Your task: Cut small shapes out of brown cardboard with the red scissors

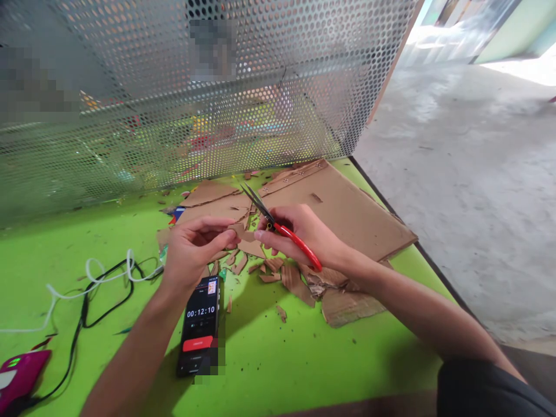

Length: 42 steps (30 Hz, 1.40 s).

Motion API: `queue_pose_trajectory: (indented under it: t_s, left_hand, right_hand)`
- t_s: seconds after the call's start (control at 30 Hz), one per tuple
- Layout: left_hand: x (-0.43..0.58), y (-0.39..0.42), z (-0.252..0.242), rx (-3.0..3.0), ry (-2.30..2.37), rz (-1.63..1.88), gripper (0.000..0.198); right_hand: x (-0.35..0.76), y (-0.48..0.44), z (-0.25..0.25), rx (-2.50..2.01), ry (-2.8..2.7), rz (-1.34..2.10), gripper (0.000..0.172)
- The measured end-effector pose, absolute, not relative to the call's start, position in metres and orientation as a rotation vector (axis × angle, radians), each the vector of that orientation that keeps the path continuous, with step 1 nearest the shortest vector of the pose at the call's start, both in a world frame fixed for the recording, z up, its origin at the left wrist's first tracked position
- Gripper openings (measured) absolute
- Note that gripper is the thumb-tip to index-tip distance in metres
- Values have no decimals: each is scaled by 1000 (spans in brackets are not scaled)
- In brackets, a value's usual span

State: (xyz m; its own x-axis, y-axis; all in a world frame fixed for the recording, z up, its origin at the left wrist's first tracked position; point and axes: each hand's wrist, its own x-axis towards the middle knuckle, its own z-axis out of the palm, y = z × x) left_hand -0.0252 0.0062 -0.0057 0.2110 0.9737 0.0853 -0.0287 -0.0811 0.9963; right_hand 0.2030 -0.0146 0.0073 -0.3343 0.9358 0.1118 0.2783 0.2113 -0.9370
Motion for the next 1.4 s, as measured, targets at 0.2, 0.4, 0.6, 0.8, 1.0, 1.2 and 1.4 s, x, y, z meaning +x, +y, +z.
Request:
queue_pose_trajectory:
  t_s: [0.2, 0.4, 0.6, 0.8, 1.0, 1.2, 1.4]
  left_hand:
    - [-21, 3, -4, 1376, 982, 1173, 24]
    - [-20, 3, -5, 1349, 882, 1226, 26]
    - [-21, 2, -8, 1307, 765, 1189, 26]
    - [-21, 0, -7, 1266, 723, 1156, 26]
    - [-20, -3, -7, 1300, 740, 1184, 27]
    - [-17, -7, -4, 1338, 806, 1189, 27]
    - [-16, -12, -3, 1387, 883, 1194, 33]
  right_hand:
    - [202, -17, 5, -1112, -1752, 1059, 16]
    - [200, -20, 8, -1098, -1730, 1077, 13]
    - [197, -23, 9, -1062, -1839, 991, 21]
    - [198, -26, 8, -949, -1893, 923, 15]
    - [196, -27, 8, -934, -1907, 905, 21]
    - [191, -28, 5, -975, -1906, 829, 23]
    - [188, -28, 1, -1019, -1898, 825, 24]
